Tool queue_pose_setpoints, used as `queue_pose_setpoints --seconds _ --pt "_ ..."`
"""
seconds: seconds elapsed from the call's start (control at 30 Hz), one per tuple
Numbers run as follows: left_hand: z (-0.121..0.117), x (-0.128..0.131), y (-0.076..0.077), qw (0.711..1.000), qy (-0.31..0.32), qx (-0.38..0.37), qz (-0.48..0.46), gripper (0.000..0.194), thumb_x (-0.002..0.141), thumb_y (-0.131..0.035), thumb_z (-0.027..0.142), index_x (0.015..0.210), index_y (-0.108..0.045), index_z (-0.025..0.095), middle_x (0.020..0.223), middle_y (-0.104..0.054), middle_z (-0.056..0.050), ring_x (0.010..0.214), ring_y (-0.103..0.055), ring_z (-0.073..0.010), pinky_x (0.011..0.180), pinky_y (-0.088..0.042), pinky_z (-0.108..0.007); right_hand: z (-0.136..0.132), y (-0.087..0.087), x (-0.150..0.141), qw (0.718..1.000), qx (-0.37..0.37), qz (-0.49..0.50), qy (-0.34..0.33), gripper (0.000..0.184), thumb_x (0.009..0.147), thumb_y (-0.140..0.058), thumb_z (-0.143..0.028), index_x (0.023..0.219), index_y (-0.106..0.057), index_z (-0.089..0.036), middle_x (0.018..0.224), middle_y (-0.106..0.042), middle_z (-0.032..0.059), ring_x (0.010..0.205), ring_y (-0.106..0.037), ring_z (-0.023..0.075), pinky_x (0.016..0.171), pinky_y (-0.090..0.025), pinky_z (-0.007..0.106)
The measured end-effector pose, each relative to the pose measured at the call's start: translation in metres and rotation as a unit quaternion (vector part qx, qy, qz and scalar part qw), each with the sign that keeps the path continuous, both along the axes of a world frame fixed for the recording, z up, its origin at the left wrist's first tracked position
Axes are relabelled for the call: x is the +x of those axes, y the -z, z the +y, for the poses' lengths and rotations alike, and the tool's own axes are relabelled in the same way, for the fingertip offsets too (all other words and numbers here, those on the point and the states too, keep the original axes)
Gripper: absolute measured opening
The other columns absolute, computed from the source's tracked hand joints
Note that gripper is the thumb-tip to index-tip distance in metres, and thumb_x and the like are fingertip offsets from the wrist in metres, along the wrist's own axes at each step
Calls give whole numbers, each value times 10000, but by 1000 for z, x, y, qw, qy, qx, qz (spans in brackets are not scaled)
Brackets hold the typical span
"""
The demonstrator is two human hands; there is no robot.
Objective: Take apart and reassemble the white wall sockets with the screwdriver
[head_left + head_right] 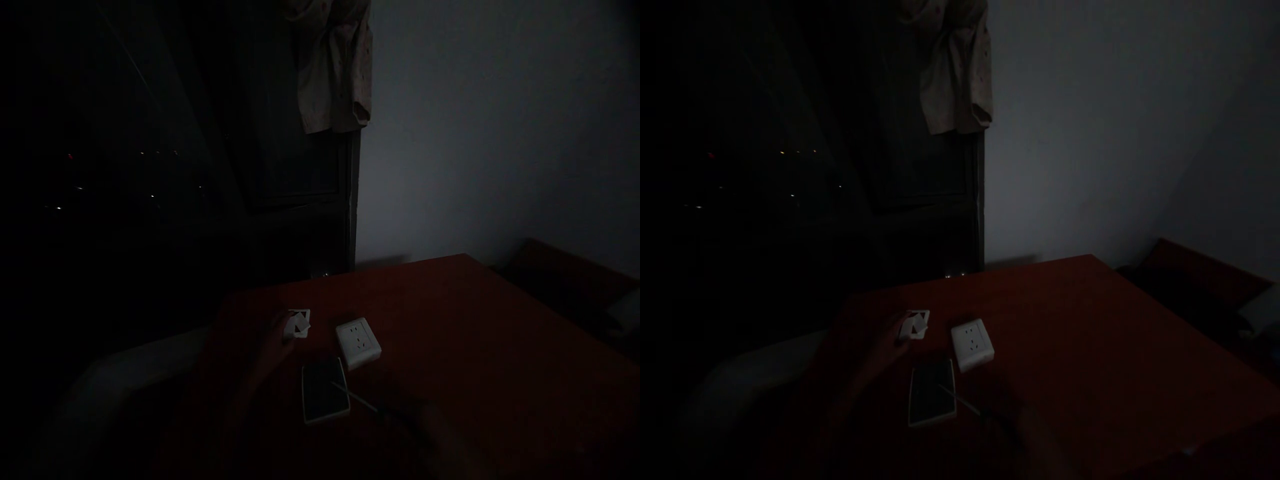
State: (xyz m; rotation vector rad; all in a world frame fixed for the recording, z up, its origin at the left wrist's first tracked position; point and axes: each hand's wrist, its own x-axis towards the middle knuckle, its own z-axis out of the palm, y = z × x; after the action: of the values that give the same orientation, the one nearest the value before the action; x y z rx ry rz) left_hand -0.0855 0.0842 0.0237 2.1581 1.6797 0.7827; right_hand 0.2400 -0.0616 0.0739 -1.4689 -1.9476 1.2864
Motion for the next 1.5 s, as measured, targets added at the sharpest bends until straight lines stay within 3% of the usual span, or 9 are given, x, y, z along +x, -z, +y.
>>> queue_pose_setpoints --seconds 0.17,0.27,0.4,0.5,0.7,0.87,1.03,1.2,1.5 --pt "-33 10 -3 1000 -12 7 -24 400 822 -504 193 1218 -559 217 1329 -523 -80 1250 -479 -247 1083 -364 -437 -1 2 9 999 -2 -16 27 398 913 -431 -422 1199 -644 -243 1144 -694 60 1029 -643 233 899 -474 337" --pt "-63 20 -7 997 18 -46 -65 382 861 -515 293 1239 -544 244 1341 -523 -67 1263 -471 -238 1089 -362 -436 -1 -2 12 999 -1 -14 36 377 910 -432 -400 1139 -673 -223 1152 -693 68 1036 -644 236 907 -476 338" --pt "-97 34 -7 982 64 -144 -100 553 788 -638 330 1317 -495 259 1433 -440 -75 1326 -405 -269 1103 -352 -434 4 -20 12 1000 15 -11 18 363 877 -462 -311 1172 -654 -225 1170 -686 59 1055 -637 241 918 -475 351" --pt "-111 44 -3 980 80 -157 -96 712 717 -725 369 1366 -449 270 1483 -373 -69 1354 -361 -290 1127 -322 -430 8 -41 11 999 39 13 -10 415 855 -486 -256 1255 -593 -261 1258 -636 41 1125 -597 231 978 -438 355" --pt "-117 59 3 983 44 -148 -98 714 735 -703 390 1382 -427 269 1477 -371 -77 1336 -382 -298 1112 -348 -434 21 -60 14 994 108 4 -20 367 817 -485 -158 1142 -637 -235 1194 -649 65 1077 -610 210 933 -465 334" --pt "-116 63 11 986 38 -125 -106 748 707 -715 384 1382 -425 238 1446 -393 -108 1309 -401 -319 1095 -361 -458 38 -64 12 984 167 -28 62 269 837 -554 -309 1091 -595 -231 1072 -672 55 914 -646 189 770 -508 291" --pt "-115 63 10 983 45 -126 -121 751 697 -722 344 1380 -428 243 1439 -394 -107 1308 -400 -311 1092 -366 -451 51 -75 -1 971 225 -35 71 194 863 -543 -372 986 -578 -225 915 -685 34 781 -645 162 692 -493 273" --pt "-117 67 3 984 39 -118 -131 693 713 -718 371 1350 -467 264 1405 -439 -79 1266 -453 -293 1065 -405 -432 55 -76 -10 967 247 -41 53 178 872 -534 -358 985 -570 -225 882 -684 27 751 -646 165 659 -481 276" --pt "-117 66 8 982 43 -118 -143 706 707 -723 356 1353 -461 248 1409 -423 -91 1276 -439 -298 1072 -395 -436 58 -79 -19 965 247 -81 22 155 883 -517 -349 956 -552 -217 890 -688 42 739 -657 172 625 -467 269"
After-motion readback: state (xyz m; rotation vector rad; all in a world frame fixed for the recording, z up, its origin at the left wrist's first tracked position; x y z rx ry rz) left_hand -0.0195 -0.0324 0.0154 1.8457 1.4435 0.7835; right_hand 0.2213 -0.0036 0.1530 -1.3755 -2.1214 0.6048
